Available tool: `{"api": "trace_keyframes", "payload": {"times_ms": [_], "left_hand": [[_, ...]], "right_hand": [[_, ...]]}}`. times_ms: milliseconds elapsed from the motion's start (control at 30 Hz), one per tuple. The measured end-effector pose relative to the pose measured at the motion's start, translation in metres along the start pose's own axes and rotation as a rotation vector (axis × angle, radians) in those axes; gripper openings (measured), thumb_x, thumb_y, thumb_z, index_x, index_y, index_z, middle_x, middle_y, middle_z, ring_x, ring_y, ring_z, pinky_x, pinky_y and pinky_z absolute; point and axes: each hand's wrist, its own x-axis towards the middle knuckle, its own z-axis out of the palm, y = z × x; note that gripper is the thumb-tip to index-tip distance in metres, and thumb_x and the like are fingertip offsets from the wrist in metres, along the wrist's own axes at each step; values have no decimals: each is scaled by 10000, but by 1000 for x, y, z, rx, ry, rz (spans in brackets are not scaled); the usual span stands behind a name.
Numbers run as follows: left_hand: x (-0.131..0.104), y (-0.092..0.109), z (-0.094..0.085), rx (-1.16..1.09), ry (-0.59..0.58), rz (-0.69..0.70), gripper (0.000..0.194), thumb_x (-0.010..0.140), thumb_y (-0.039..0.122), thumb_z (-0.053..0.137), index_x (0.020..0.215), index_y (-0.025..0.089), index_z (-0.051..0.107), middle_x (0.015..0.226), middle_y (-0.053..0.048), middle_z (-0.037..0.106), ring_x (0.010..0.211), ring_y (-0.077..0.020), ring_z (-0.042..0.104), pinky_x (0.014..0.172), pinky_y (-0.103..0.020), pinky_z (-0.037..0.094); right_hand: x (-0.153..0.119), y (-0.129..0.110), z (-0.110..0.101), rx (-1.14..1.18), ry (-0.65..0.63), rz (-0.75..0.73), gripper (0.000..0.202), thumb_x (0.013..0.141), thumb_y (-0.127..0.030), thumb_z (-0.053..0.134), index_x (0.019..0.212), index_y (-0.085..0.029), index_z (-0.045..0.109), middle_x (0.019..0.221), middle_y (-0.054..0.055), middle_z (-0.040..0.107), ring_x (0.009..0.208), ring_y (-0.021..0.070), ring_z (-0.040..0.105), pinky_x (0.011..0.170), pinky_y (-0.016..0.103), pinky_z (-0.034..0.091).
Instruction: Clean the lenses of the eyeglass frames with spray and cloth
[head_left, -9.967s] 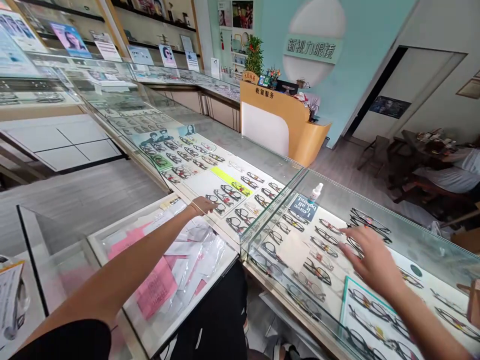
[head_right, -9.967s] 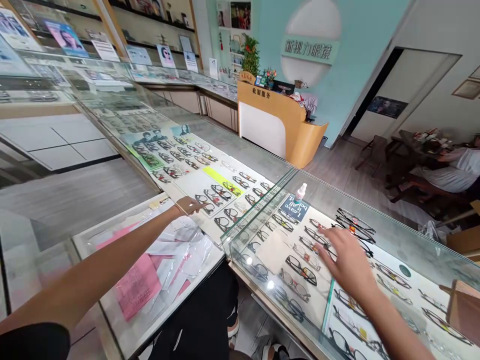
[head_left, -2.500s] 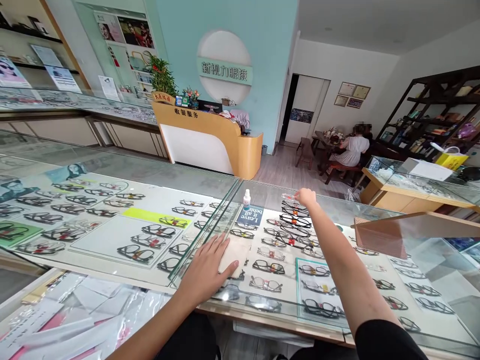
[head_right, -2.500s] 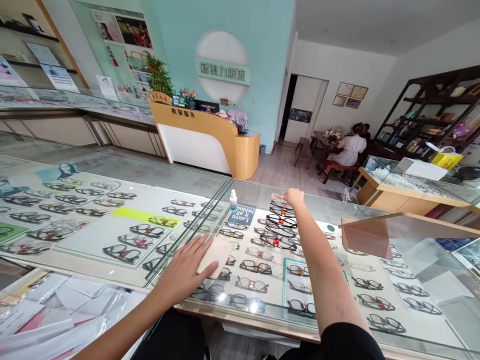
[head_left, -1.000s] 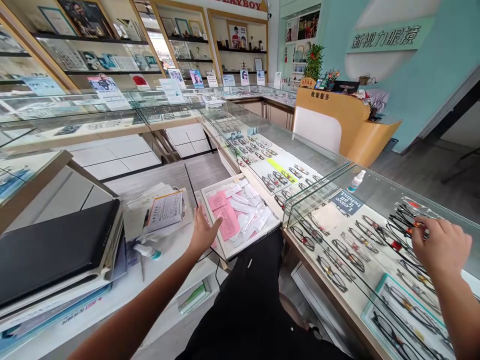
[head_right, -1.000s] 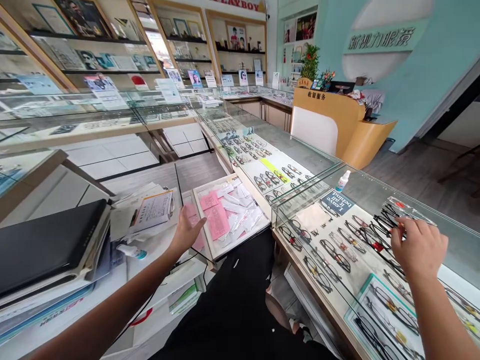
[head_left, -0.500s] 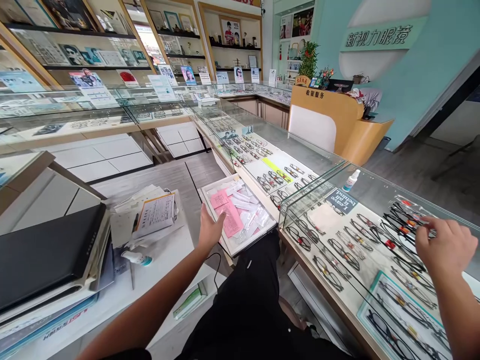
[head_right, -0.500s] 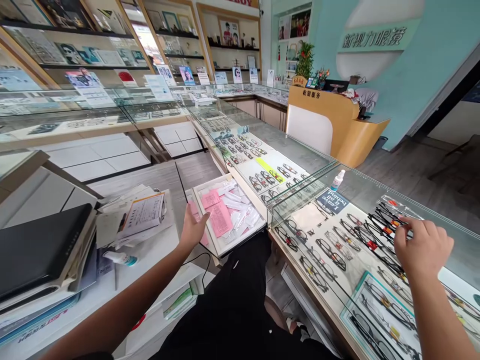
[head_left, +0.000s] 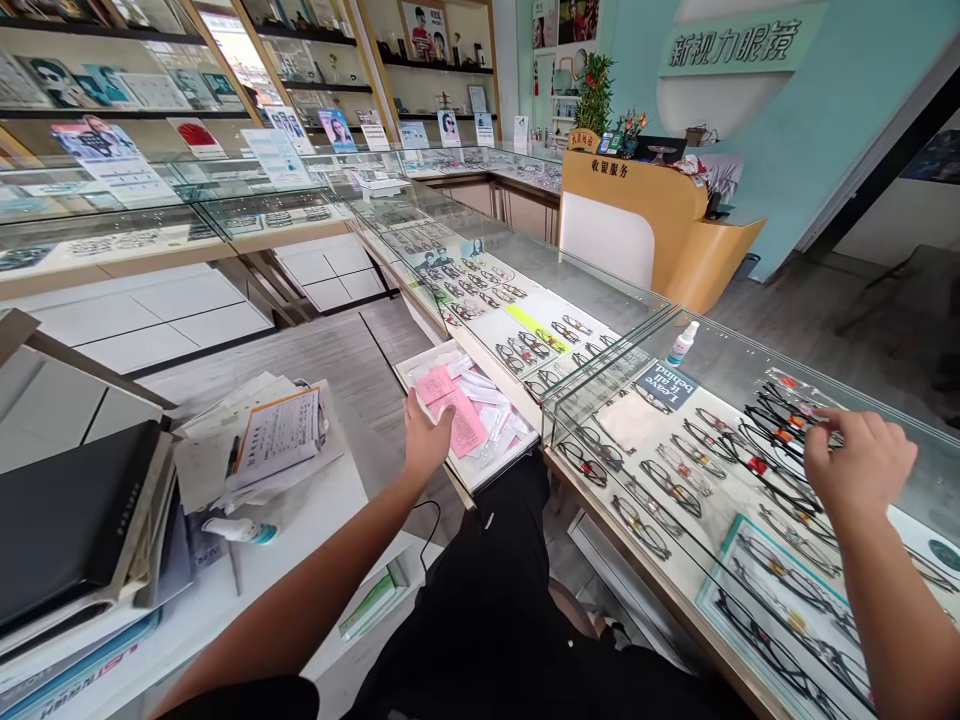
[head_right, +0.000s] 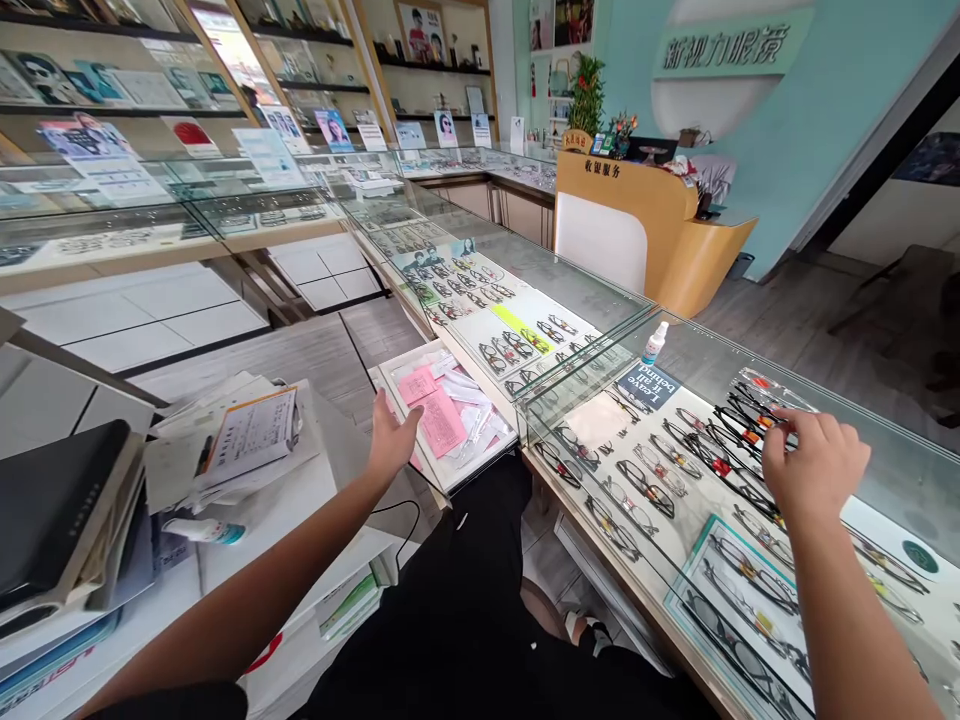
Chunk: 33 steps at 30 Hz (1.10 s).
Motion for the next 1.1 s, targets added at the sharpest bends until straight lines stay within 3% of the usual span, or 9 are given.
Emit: {"api": "trace_keyframes", "payload": {"times_ms": [233, 400, 600, 767, 933, 1033, 1100], "left_hand": [[10, 22, 33, 10, -23, 22, 1033, 1020, 534, 610, 1800, 122, 72, 1886, -204, 81, 1765, -352, 1, 1408, -603, 174], [16, 37, 58, -11, -14, 36, 1048, 1018, 531, 620, 1796, 98, 68, 1881, -225, 72, 1763, -363, 23, 1406, -603, 177], [22, 56, 87, -64, -19, 33, 1102, 1038, 650, 573, 1798, 97, -3, 1882, -234, 23, 1764, -359, -8, 1405, -596, 181], [27, 68, 105, -108, -16, 19, 1197, 1009, 705, 610, 1795, 99, -60, 1883, -232, -2, 1762, -374, 23, 1415, -577, 159], [43, 63, 111, -200, -64, -27, 1340, 910, 705, 752, 1793, 131, -75, 1881, -222, 72, 1742, -370, 193, 1411, -518, 235], [64, 52, 112, -162, -134, -123, 1450, 810, 806, 788, 1788, 95, -12, 1841, -295, 188, 1689, -449, 318, 1352, -588, 358], [79, 45, 115, -59, -148, 5, 1429, 816, 868, 728, 1764, 31, 62, 1739, -369, 376, 1596, -481, 476, 1251, -616, 488]], "right_hand": [[1, -2, -4, 2, 13, -18, 339, 1002, -386, 502, 1011, -187, 777, 874, 144, 705, 869, 299, 541, 776, 410, 260], [1, -3, -6, -3, -13, -28, 317, 1000, -358, 522, 1023, -179, 782, 887, 142, 696, 882, 297, 534, 773, 412, 257], [-1, -4, -6, 17, -83, -4, 240, 940, -288, 578, 1060, -181, 756, 925, 147, 683, 929, 305, 524, 792, 419, 255], [1, -5, -9, 28, -70, -4, 241, 935, -271, 581, 1066, -176, 759, 927, 139, 696, 899, 290, 528, 795, 411, 266], [3, -3, -12, 5, -47, -14, 248, 973, -259, 546, 1049, -176, 766, 918, 119, 705, 897, 290, 552, 787, 392, 268], [4, -1, -12, 6, -66, -18, 235, 972, -249, 548, 1058, -183, 756, 938, 108, 706, 901, 287, 554, 791, 388, 268], [5, 0, -13, -1, -77, -9, 237, 989, -263, 538, 1061, -191, 752, 934, 104, 713, 908, 291, 552, 792, 389, 267]]}}
